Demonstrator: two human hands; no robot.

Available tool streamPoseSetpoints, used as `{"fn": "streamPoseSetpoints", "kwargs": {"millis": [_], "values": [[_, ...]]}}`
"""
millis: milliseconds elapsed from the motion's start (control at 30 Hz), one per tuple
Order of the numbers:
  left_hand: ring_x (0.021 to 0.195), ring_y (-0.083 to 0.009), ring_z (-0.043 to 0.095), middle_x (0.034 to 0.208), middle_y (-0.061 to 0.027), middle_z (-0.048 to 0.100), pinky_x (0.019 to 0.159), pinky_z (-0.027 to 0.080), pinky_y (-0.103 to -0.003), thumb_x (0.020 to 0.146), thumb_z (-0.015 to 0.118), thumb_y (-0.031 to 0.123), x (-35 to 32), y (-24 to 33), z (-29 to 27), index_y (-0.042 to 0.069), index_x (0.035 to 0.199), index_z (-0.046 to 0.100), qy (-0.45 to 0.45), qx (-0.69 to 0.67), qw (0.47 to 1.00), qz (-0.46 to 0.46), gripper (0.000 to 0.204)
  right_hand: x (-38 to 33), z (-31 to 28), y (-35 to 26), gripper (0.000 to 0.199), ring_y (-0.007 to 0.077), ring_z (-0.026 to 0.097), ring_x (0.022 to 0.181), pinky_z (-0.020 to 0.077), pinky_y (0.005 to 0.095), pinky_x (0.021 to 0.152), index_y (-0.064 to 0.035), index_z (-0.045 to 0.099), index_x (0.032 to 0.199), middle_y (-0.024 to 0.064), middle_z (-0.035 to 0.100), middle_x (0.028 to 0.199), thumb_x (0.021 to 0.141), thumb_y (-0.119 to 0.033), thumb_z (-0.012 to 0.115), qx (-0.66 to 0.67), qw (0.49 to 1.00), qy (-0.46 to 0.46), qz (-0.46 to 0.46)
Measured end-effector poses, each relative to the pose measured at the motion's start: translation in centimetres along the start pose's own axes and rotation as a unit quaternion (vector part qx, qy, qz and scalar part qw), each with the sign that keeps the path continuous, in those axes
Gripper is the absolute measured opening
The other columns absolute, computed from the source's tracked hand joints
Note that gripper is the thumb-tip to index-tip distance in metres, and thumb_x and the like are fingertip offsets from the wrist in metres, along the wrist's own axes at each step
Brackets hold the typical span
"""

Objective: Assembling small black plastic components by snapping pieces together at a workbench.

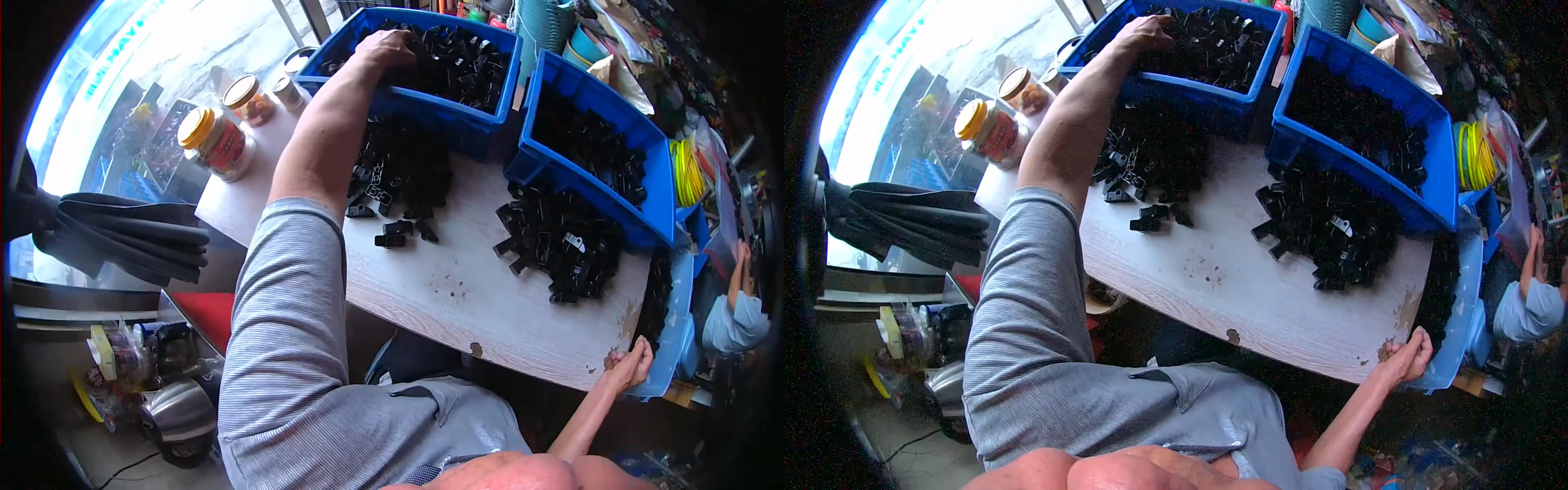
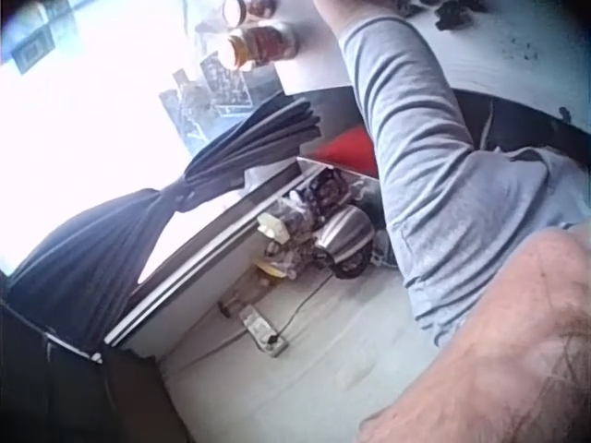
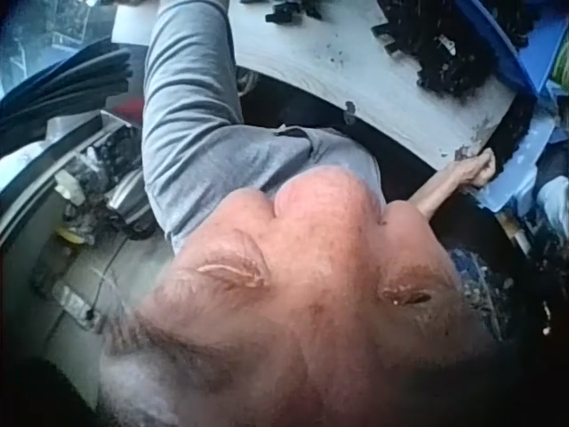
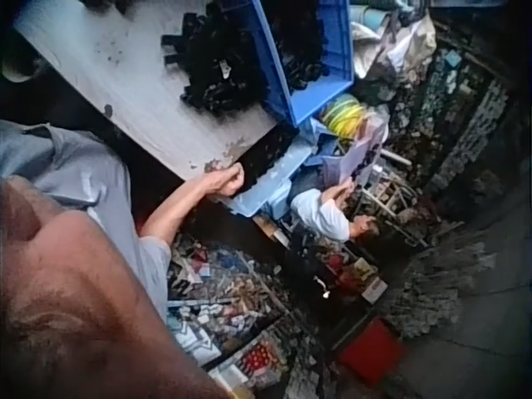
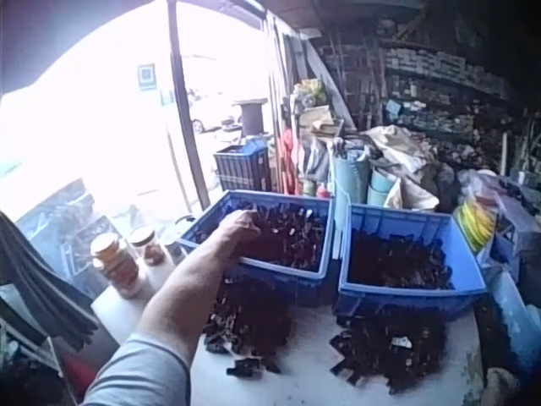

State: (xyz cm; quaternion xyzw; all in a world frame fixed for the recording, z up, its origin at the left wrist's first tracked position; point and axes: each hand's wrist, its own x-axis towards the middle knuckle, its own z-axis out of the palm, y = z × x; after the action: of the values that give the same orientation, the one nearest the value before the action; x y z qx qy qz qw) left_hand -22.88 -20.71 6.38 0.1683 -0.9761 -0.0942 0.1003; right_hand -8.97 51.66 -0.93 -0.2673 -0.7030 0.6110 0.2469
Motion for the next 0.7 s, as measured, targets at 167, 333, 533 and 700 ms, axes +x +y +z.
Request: {"fn": "streamPoseSetpoints", "kwargs": {"millis": [167, 333, 533, 700], "values": [[0.116, -0.0319, 0.065, 0.125, -0.0129, 0.069, 0.101, 0.052, -0.042, 0.07, 0.075, 0.04, -0.6, 0.6, -0.1, 0.023, 0.135, 0.062, -0.011, -0.008, 1.0, 0.009, 0.068, 0.2, -0.6, 0.2, 0.017, 0.0074, 0.043, 0.047, 0.0401, 0.0236, 0.044, -0.0079, 0.065, 0.1, -0.0009, 0.052, 0.062, 0.092, -0.022, 0.071, 0.013, 1.0, -0.013, -0.006], [0.108, -0.0313, 0.069, 0.114, -0.0121, 0.073, 0.094, 0.055, -0.041, 0.072, 0.077, 0.043, -1.8, 1.5, -1.2, 0.02, 0.123, 0.069, 0.027, -0.089, 0.994, 0.051, 0.056, -0.3, -0.1, -0.2, 0.018, 0.008, 0.044, 0.047, 0.0412, 0.0245, 0.043, -0.0066, 0.065, 0.099, -0.0005, 0.052, 0.062, 0.092, -0.022, 0.071, 0.002, 1.0, 0.008, 0.003], [0.083, -0.0248, 0.066, 0.089, -0.0119, 0.069, 0.075, 0.053, -0.039, 0.076, 0.077, 0.03, -5.5, 3.9, -3.9, 0.008, 0.101, 0.068, 0.129, -0.255, 0.947, 0.144, 0.035, 0.9, -0.8, 1.0, 0.021, 0.011, 0.044, 0.045, 0.039, 0.0253, 0.042, -0.0123, 0.065, 0.104, -0.0001, 0.048, 0.057, 0.091, -0.027, 0.072, -0.004, 1.0, 0.004, -0.001], [0.075, -0.014, 0.063, 0.079, -0.0056, 0.065, 0.067, 0.053, -0.033, 0.083, 0.073, 0.021, -7.7, 4.2, -5.8, 0.0, 0.094, 0.064, 0.197, -0.275, 0.939, 0.067, 0.026, 0.8, -0.3, 0.8, 0.019, 0.0123, 0.045, 0.043, 0.037, 0.0252, 0.042, -0.0171, 0.067, 0.103, 0.0001, 0.045, 0.052, 0.089, -0.029, 0.073, 0.004, 1.0, -0.008, -0.004]]}}
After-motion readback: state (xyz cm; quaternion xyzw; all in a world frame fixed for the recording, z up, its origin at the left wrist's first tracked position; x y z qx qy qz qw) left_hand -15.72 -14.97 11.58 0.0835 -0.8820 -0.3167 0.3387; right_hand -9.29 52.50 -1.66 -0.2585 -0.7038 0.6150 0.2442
